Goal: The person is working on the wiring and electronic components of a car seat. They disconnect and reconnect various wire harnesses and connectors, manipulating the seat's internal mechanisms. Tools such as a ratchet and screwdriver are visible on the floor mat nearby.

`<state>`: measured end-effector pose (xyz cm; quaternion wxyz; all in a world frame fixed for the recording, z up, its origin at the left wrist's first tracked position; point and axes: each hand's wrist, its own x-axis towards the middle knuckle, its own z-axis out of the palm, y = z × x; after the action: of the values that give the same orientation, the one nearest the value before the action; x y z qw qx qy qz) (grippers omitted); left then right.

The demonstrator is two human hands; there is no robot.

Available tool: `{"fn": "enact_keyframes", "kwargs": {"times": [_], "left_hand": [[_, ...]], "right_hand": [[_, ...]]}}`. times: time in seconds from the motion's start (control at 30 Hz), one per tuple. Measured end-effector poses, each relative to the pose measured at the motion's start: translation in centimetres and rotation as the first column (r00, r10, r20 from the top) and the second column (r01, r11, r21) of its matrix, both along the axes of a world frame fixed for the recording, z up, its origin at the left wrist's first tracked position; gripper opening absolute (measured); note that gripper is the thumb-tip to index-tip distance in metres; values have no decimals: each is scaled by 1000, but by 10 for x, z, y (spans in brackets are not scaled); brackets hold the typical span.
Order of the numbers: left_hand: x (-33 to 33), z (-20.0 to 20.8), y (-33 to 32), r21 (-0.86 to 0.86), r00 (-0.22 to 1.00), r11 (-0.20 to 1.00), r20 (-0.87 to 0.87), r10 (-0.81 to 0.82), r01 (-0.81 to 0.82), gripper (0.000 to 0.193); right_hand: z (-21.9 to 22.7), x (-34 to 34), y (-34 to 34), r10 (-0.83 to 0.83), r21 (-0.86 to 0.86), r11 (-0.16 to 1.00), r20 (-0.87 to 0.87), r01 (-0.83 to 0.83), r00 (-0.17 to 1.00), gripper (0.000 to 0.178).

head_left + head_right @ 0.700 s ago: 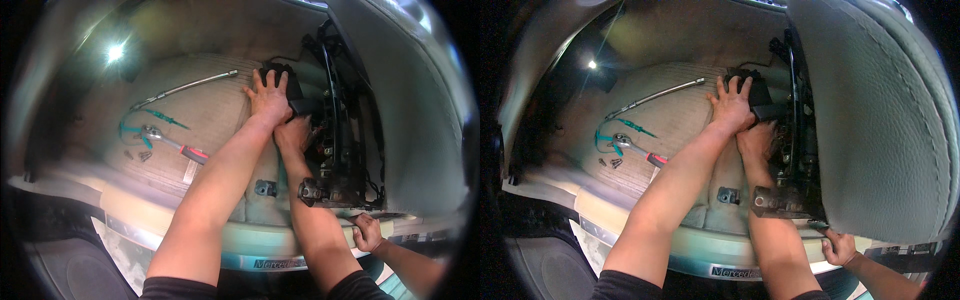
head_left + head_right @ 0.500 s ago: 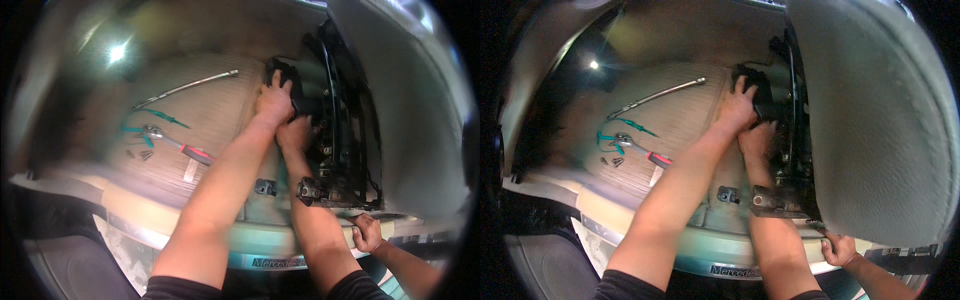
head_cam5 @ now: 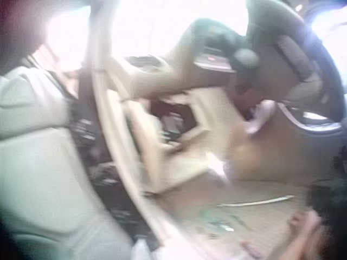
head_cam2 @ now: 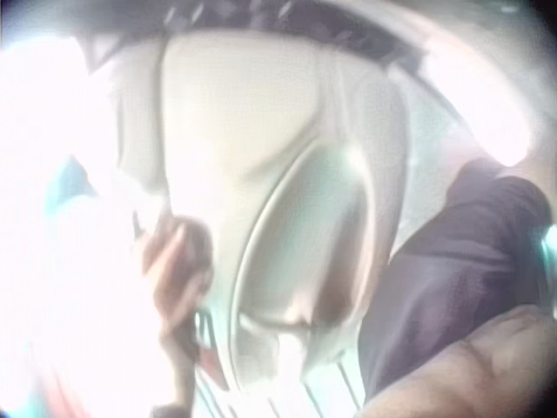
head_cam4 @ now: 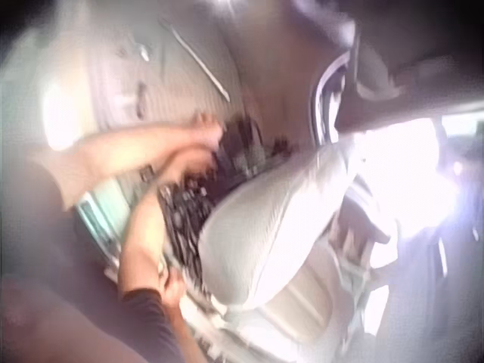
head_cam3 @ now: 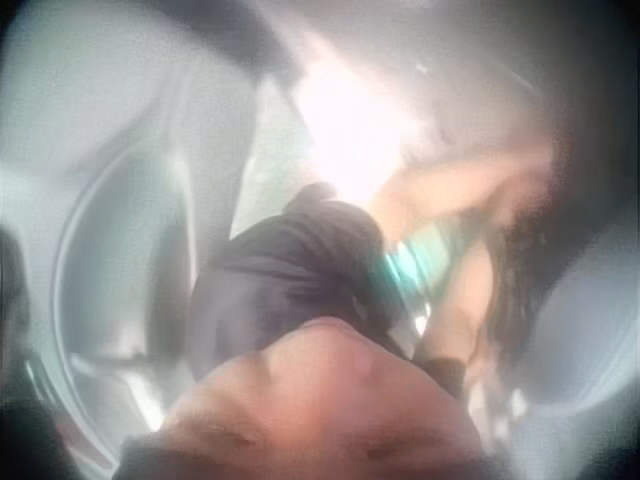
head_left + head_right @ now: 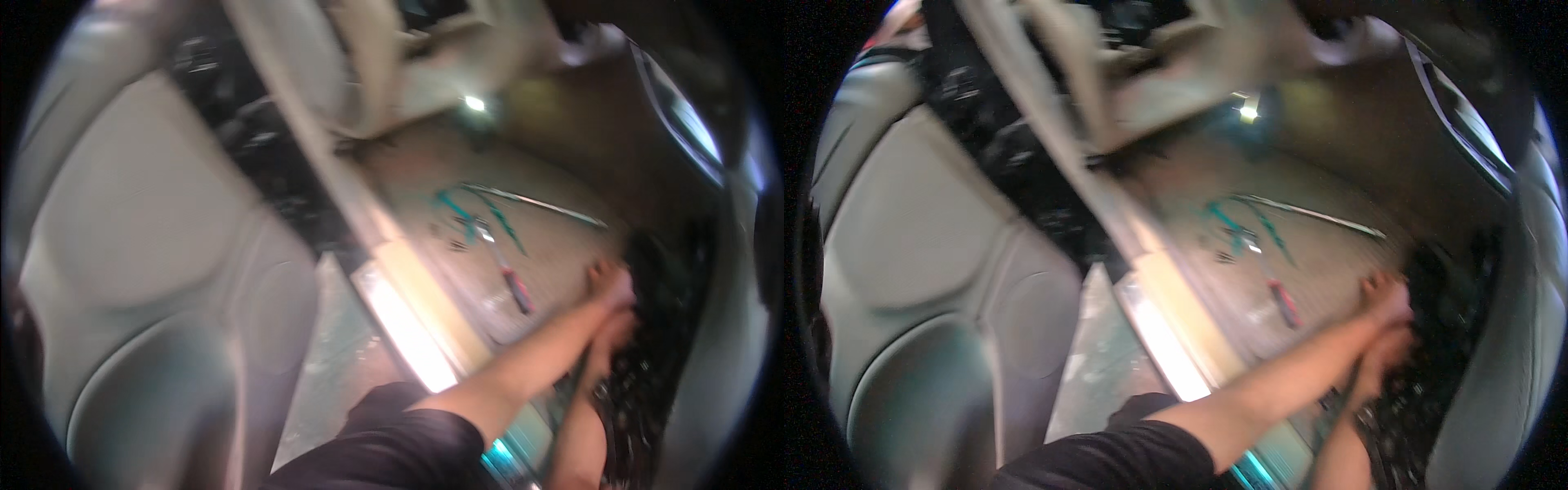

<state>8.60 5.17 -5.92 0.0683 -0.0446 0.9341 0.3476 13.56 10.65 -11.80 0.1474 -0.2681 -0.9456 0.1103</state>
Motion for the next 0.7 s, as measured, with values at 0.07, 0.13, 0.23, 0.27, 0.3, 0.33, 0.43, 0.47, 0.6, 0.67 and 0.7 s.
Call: {"fn": "enact_keyframes", "kwargs": {"times": [0.07,0.13,0.23,0.27,0.3,0.33,0.43,0.47,0.6,0.67,0.7], "left_hand": [[1,20,-5,97,999,994,6,-42,41,60],[0,17,-11,86,1000,996,-24,-10,12,58],[5,16,-13,101,996,992,-45,73,-69,57],[7,17,-12,106,994,991,-51,93,-87,56],[8,20,-13,110,992,988,-55,112,-105,56],[12,24,-16,163,991,981,-65,118,-106,56],[36,42,-20,319,988,944,-96,122,-86,57],[44,47,-20,371,986,925,-110,128,-79,57],[29,19,-10,354,969,930,-179,169,-97,61],[10,-5,-10,378,971,908,-79,226,-181,63],[6,-17,-15,396,964,885,4,264,-244,64]], "right_hand": [[30,9,-4,7,-71,997,-59,-11,998,49],[44,13,-15,25,-118,992,-73,-34,997,48],[48,20,-27,79,-136,987,-72,-89,994,46],[49,21,-28,88,-140,985,-76,-98,993,46],[50,19,-27,93,-143,984,-80,-104,992,45],[52,18,-24,93,-139,985,-80,-104,992,45],[56,11,-16,92,-150,983,-82,-103,992,44],[56,11,-15,97,-155,982,-87,-109,992,43],[58,20,-17,115,-174,976,-95,-130,989,41],[57,25,-22,135,-186,971,-96,-151,986,40],[51,32,-30,167,-195,964,-88,-181,982,40]]}}
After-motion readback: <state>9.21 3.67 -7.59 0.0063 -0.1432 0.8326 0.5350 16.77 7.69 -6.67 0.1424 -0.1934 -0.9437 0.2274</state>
